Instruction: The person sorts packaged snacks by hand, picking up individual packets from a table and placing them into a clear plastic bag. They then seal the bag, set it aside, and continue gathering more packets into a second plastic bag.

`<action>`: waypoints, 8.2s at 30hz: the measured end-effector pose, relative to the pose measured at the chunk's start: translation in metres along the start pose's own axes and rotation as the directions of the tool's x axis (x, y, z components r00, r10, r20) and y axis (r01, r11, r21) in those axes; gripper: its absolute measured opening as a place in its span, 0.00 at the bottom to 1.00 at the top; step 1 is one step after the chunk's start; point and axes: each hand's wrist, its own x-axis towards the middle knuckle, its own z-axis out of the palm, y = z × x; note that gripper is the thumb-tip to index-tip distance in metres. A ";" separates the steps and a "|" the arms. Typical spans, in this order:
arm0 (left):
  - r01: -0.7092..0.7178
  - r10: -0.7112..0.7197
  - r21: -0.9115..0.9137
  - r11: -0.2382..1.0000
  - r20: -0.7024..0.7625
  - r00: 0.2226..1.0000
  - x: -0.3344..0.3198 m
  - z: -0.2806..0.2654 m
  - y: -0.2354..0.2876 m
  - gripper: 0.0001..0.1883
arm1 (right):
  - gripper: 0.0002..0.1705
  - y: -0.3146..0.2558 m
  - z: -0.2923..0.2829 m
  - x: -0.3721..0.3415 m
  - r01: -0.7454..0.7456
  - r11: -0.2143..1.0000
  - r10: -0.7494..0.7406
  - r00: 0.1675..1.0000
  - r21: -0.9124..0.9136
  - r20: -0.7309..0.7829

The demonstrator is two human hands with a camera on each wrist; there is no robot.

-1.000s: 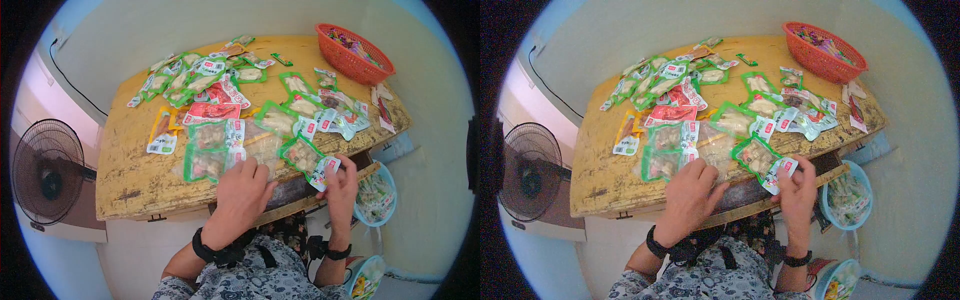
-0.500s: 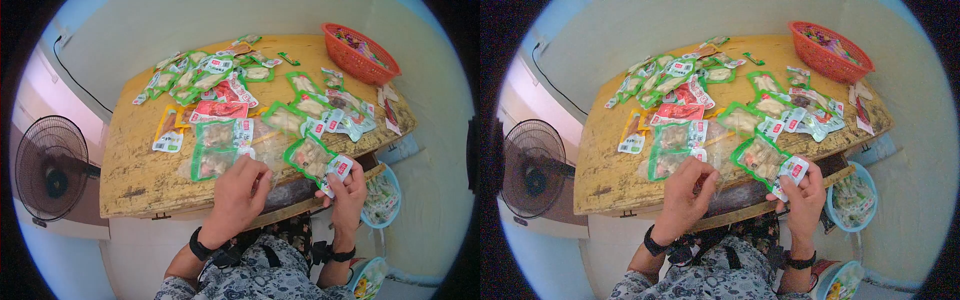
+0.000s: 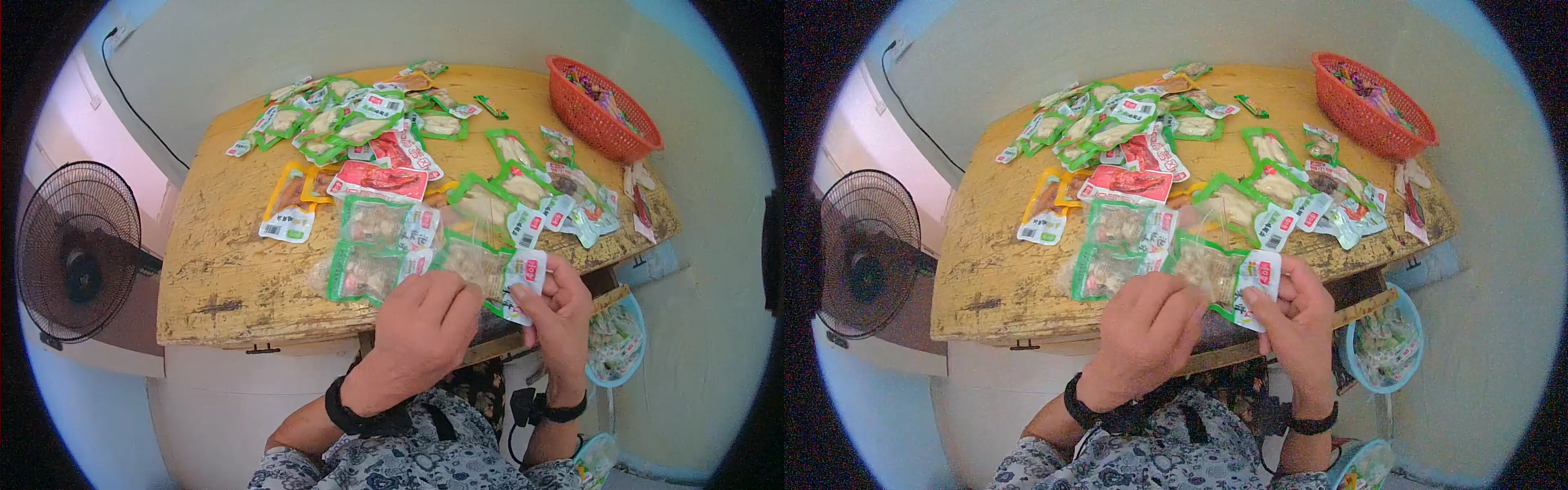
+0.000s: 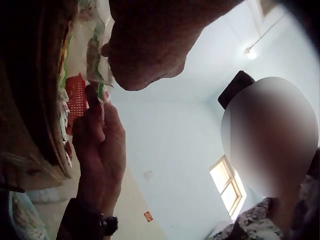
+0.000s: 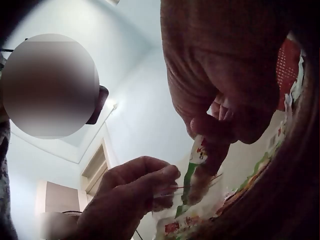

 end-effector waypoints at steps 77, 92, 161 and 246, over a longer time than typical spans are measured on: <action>0.095 -0.091 -0.014 0.995 0.160 0.983 0.036 -0.090 -0.116 0.08 | 0.14 0.065 0.018 0.031 0.364 0.904 -0.405 0.897 -0.222 -0.177; 0.489 -0.547 0.309 0.816 0.137 0.826 0.045 -0.116 -0.280 0.10 | 0.12 0.065 0.017 0.028 0.447 0.837 -0.496 0.863 -0.315 -0.095; 0.775 -0.218 -0.595 0.214 0.744 0.631 0.142 -0.033 -0.128 0.19 | 0.10 0.057 0.002 0.018 0.385 0.921 -0.390 0.901 -0.064 -0.192; 0.051 -0.068 -0.178 0.983 -0.091 0.994 -0.005 -0.004 0.004 0.21 | 0.11 0.021 0.033 -0.001 -0.140 0.982 0.109 0.969 0.128 0.220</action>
